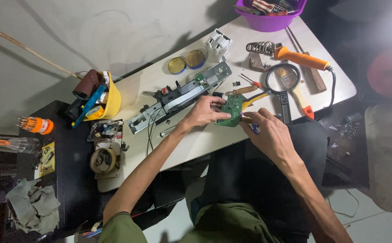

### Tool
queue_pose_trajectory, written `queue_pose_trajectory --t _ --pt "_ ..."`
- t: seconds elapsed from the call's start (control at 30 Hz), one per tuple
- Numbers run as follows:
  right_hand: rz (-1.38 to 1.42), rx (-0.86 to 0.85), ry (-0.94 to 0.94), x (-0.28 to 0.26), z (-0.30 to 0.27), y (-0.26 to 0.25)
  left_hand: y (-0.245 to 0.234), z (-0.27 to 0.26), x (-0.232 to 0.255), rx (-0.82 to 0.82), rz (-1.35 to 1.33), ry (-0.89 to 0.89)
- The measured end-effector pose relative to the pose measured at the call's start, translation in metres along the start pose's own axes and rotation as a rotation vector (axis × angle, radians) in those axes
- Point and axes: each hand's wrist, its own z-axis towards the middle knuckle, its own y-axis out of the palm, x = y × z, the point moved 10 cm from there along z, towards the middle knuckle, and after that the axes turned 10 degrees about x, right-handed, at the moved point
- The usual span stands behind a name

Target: Soldering components on a small circuit board at a workbench

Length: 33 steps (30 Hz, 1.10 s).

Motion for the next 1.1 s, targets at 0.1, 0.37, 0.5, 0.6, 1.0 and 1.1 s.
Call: queue_pose_trajectory --t 0.1,0.37,0.5,0.6,1.0,1.1 --pt "-0.007 -0.005 -0.003 -0.002 -0.002 -0.001 -0.001 0.003 -0.005 -0.004 0.044 -0.022" --pt "0.088 0.035 0.047 -0.003 -0.004 -0.006 -0.003 -0.01 0.008 0.017 0.059 -0.009" --pt "0.091 0.042 0.07 0.003 0.005 0.002 0.0 -0.01 0.006 0.021 0.048 0.0" --pt "0.014 -0.105 0.182 0.008 0.015 0.008 0.003 -0.01 0.011 0.022 0.042 0.017" --pt "-0.12 -0.271 0.189 -0.011 0.026 0.003 -0.001 -0.009 0.008 0.089 -0.019 0.036" --pt "-0.12 -0.276 0.203 -0.012 0.025 0.002 -0.001 -0.009 0.004 0.107 -0.013 0.031"
